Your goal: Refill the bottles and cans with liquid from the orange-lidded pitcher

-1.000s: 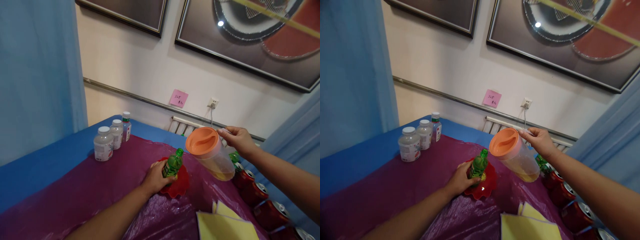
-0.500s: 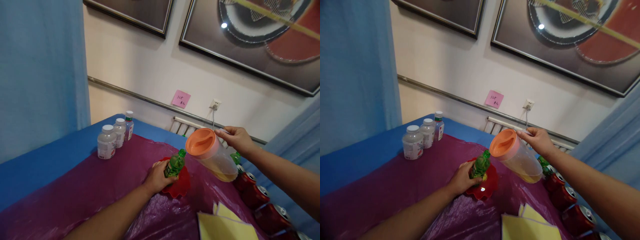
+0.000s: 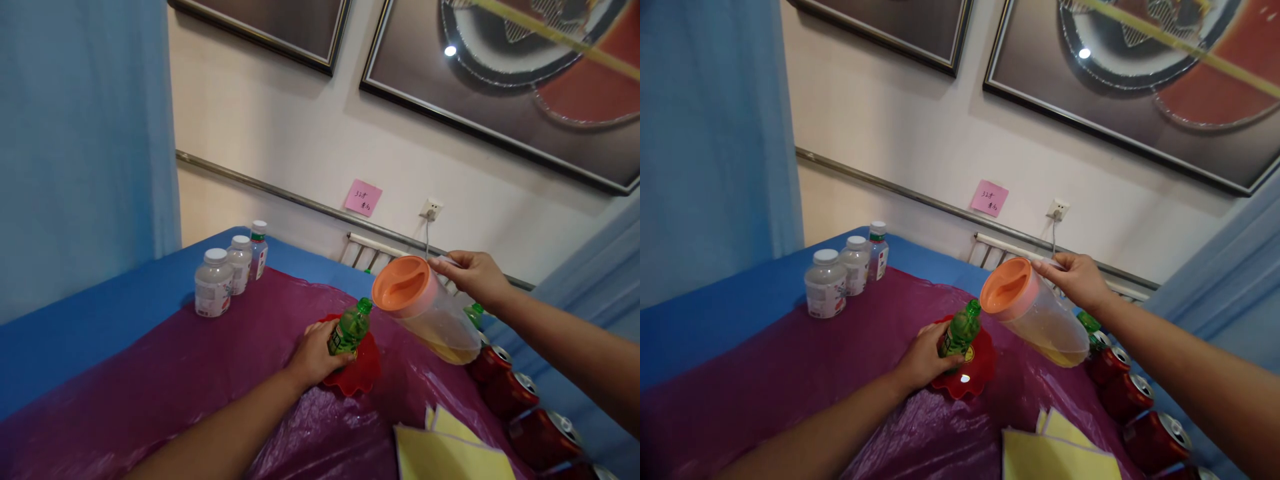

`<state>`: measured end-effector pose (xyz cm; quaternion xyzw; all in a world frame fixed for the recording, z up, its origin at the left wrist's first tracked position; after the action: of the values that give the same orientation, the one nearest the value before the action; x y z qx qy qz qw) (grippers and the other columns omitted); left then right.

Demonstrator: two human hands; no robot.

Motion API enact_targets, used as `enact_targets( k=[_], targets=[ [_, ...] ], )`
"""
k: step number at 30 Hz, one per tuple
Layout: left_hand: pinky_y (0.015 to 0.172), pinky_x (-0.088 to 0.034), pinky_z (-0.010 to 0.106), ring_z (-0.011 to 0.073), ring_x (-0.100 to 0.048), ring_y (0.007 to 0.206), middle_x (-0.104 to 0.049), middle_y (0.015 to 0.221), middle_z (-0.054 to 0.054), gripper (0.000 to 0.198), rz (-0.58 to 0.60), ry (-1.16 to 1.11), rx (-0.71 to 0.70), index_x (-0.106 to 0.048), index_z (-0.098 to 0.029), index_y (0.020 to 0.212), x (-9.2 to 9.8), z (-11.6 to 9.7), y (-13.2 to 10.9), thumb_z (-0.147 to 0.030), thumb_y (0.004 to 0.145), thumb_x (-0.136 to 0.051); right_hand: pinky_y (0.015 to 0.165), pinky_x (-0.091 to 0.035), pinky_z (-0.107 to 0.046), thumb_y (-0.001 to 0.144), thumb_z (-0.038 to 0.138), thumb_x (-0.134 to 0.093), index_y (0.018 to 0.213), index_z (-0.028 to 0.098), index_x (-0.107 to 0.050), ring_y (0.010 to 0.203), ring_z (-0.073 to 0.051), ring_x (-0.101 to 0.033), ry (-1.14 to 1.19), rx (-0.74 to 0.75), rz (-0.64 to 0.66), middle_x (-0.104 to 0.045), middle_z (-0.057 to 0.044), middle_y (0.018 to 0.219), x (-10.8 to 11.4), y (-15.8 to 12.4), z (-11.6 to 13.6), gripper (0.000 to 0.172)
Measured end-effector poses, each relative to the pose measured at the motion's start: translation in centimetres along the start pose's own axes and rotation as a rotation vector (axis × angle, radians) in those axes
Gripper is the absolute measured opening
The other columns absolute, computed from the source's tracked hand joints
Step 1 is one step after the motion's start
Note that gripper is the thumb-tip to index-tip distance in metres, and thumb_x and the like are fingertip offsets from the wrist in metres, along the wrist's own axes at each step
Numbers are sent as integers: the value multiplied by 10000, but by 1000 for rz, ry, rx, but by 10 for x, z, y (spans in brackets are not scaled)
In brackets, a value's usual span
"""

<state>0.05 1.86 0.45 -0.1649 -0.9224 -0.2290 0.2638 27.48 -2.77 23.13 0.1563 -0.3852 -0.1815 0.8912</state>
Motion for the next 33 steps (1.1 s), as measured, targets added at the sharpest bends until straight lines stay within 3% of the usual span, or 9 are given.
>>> enact_targets(
  k=[7, 14, 33],
  targets=[
    [982, -447, 419, 341, -659, 1105, -753, 1180, 47, 626, -4, 7, -13, -673, -284, 1238, -1, 2, 1, -428, 662, -868, 371, -227, -235, 684, 709, -773, 542, 207, -551, 442, -89, -305, -8, 65, 5, -377, 37, 472, 2, 0, 7, 566],
    [976, -443, 413, 329, -660, 1084, -757, 1153, 37, 620, -15, 2, -23, -674, -287, 1236, -2, 3, 0, -431, 665, -870, 377, -256, -239, 655, 741, -760, 514, 216, -505, 454, -95, -316, -49, 10, 28, -331, 40, 496, 3, 1, 11, 600],
    [961, -452, 405, 331, -663, 1090, -753, 1159, 37, 587, -2, -3, -31, -676, -279, 1214, -2, 1, 0, -430, 677, -861, 376, -232, -237, 653, 728, -764, 490, 214, -484, 449, -90, -307, -94, 46, 44, -339, 35, 476, 4, 4, 21, 608]
  ],
)
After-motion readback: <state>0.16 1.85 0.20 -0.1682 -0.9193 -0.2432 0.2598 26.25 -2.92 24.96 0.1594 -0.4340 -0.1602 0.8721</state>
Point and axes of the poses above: each hand's wrist, its own y-axis towards the middle knuckle, its own x-axis out of the back of the hand, z = x × y, the point moved 3 cm from there along y, towards the middle knuckle
